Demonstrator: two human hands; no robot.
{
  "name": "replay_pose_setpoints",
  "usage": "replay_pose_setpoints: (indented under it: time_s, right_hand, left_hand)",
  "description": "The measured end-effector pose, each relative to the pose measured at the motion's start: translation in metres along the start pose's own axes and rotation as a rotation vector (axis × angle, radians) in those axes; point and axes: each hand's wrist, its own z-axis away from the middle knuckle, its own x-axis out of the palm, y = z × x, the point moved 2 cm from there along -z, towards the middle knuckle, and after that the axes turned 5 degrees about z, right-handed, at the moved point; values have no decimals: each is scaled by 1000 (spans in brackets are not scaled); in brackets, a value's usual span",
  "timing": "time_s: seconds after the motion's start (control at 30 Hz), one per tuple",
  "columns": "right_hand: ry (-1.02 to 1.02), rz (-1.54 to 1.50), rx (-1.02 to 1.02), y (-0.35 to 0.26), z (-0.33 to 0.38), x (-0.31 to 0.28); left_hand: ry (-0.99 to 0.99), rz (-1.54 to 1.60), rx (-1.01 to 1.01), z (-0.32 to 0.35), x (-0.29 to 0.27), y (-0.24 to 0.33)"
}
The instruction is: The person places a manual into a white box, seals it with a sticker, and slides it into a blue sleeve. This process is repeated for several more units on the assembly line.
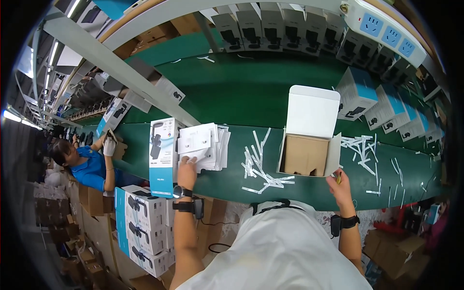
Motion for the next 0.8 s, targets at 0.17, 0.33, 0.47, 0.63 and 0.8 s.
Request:
replay_pose_setpoints:
  time_s: [0.17,0.33,0.47,0.63,0.8]
  right_hand:
    - [144,194,4,46,7,-1]
    - [-12,63,221,41,15,29]
    - [-11,104,167,29,19,31]
    - [10,246,101,22,20,16]
    - [50,363,-2,-4,11,4]
  left_hand:
    - [160,226,-318,-30,-99,96]
    - [969,916,148,-26,-118,257]
    - [591,586,497,-39,-71,299]
    - [527,734,524,-41,-51,306]
    - [285,629,438,-52,-59,312]
